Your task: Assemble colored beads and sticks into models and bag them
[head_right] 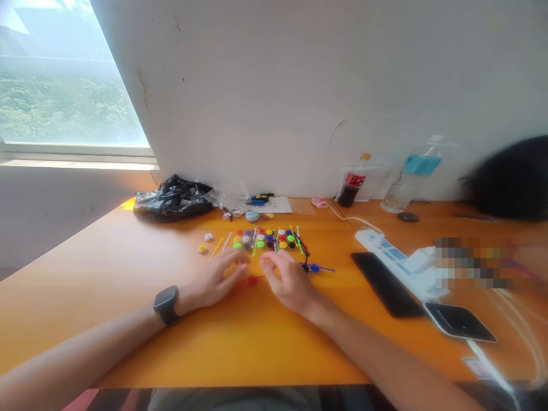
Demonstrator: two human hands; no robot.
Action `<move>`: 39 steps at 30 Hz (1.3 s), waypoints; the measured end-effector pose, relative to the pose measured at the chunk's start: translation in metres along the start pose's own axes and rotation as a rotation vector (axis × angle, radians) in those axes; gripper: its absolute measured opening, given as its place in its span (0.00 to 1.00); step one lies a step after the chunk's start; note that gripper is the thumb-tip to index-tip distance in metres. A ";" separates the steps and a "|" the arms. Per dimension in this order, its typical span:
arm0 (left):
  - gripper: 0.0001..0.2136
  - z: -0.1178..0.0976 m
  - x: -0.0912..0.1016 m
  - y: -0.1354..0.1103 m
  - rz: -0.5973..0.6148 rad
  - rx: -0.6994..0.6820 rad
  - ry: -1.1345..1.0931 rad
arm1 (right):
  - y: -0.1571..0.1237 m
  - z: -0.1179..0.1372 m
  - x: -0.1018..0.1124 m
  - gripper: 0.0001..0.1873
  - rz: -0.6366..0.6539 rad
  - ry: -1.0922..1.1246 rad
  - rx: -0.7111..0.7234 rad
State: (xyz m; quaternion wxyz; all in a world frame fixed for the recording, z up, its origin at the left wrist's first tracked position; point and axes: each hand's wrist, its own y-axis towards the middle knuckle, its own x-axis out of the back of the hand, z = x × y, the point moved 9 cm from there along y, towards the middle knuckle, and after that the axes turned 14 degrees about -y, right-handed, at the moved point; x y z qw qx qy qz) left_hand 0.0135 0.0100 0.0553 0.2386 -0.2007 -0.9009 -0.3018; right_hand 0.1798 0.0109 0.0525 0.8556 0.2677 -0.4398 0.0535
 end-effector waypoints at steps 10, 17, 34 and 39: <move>0.11 -0.009 0.013 0.002 -0.097 -0.029 0.044 | -0.001 -0.001 0.007 0.23 -0.020 0.021 -0.028; 0.08 0.011 0.034 0.001 -0.267 0.018 0.171 | 0.001 -0.001 0.008 0.19 -0.046 0.009 0.002; 0.14 0.112 0.076 0.003 -0.283 0.290 0.213 | -0.015 0.049 -0.017 0.21 0.208 -0.030 0.456; 0.19 0.114 0.069 0.005 -0.234 0.277 0.264 | -0.019 0.055 -0.024 0.14 0.286 -0.131 0.532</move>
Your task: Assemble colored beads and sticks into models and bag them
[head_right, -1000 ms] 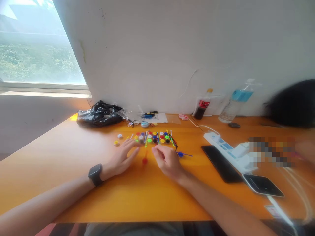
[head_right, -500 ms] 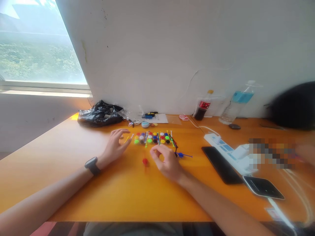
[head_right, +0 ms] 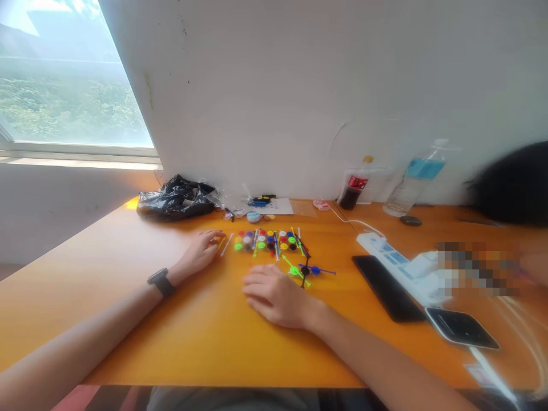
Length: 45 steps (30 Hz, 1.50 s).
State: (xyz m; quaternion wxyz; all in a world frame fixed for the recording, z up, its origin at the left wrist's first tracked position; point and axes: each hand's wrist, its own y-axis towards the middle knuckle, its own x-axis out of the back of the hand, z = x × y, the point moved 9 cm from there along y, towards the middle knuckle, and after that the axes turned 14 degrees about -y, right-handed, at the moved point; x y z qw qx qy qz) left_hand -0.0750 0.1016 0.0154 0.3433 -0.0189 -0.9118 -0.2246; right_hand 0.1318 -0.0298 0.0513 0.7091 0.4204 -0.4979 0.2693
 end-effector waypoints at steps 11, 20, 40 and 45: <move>0.13 -0.013 -0.001 -0.004 0.020 -0.032 -0.016 | -0.004 -0.025 0.007 0.11 -0.015 -0.251 -0.157; 0.14 -0.014 -0.002 -0.005 0.021 -0.036 -0.032 | -0.009 -0.034 0.022 0.24 0.021 -0.320 -0.199; 0.17 -0.006 -0.003 -0.004 -0.017 -0.101 -0.001 | -0.024 -0.078 0.021 0.15 0.079 -0.746 -0.380; 0.17 -0.006 -0.002 -0.004 -0.018 -0.045 0.015 | -0.018 -0.067 0.029 0.14 -0.019 -0.671 -0.374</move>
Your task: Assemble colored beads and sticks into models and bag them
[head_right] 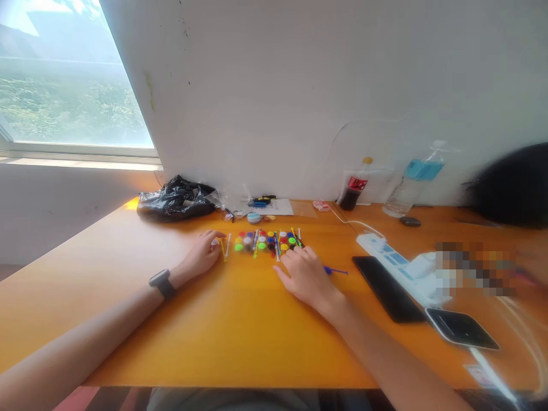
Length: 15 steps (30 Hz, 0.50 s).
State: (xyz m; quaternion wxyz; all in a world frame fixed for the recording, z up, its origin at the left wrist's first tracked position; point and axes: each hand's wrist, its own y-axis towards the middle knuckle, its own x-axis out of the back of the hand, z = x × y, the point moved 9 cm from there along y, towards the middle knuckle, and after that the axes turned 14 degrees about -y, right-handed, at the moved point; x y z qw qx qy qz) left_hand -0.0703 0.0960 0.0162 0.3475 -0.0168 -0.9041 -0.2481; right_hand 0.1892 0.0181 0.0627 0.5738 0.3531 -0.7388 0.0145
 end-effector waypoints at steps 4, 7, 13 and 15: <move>0.17 0.000 0.000 0.000 -0.001 0.021 0.006 | -0.001 0.008 0.008 0.13 -0.044 0.077 0.007; 0.16 0.000 0.000 -0.001 -0.001 0.022 0.007 | -0.002 0.011 0.010 0.14 -0.067 0.120 0.015; 0.16 0.001 -0.002 -0.001 0.005 0.004 0.005 | -0.003 0.016 0.008 0.16 -0.077 0.182 0.034; 0.16 0.001 -0.002 0.000 0.003 -0.003 0.006 | -0.003 0.020 0.008 0.16 -0.066 0.193 0.043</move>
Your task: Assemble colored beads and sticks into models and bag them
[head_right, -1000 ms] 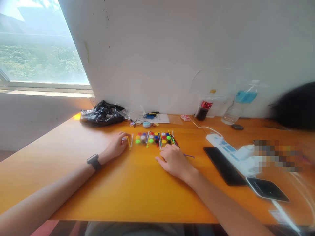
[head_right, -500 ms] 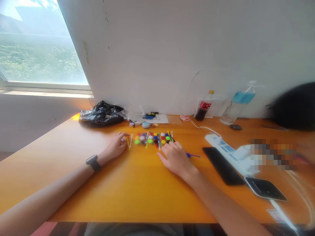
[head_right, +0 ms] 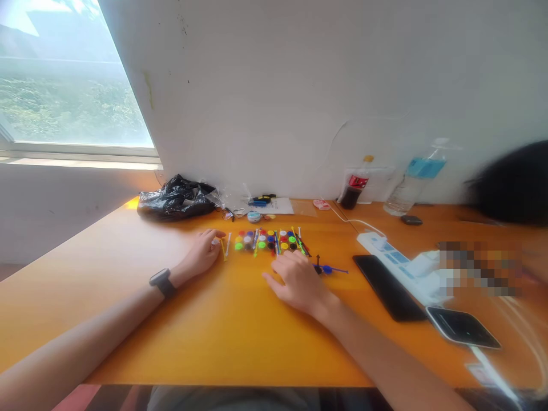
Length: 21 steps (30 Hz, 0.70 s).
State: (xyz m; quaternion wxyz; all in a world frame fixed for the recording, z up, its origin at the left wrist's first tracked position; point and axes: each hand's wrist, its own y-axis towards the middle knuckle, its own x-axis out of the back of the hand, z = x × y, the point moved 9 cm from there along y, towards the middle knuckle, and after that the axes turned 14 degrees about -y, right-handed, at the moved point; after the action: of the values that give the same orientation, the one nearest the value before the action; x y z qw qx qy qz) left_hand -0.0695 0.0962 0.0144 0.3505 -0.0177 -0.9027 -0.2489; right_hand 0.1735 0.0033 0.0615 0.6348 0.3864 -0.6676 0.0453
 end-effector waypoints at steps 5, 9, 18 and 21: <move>0.15 -0.002 0.001 0.000 -0.008 -0.010 0.009 | 0.000 0.008 -0.003 0.17 0.038 0.032 0.033; 0.14 -0.005 0.004 -0.001 -0.019 -0.013 -0.006 | -0.001 0.012 -0.004 0.18 0.065 0.048 0.056; 0.08 -0.018 0.010 0.000 -0.069 -0.053 -0.047 | -0.003 0.015 -0.005 0.18 0.079 0.068 0.072; 0.09 -0.025 0.006 0.001 -0.048 -0.083 -0.032 | -0.002 0.017 -0.005 0.18 0.090 0.075 0.074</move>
State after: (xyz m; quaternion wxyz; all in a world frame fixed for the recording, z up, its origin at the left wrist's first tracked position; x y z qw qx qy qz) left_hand -0.0585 0.0846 0.0339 0.3290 -0.0147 -0.8972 -0.2943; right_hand 0.1605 -0.0053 0.0528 0.6417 0.3776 -0.6579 0.1128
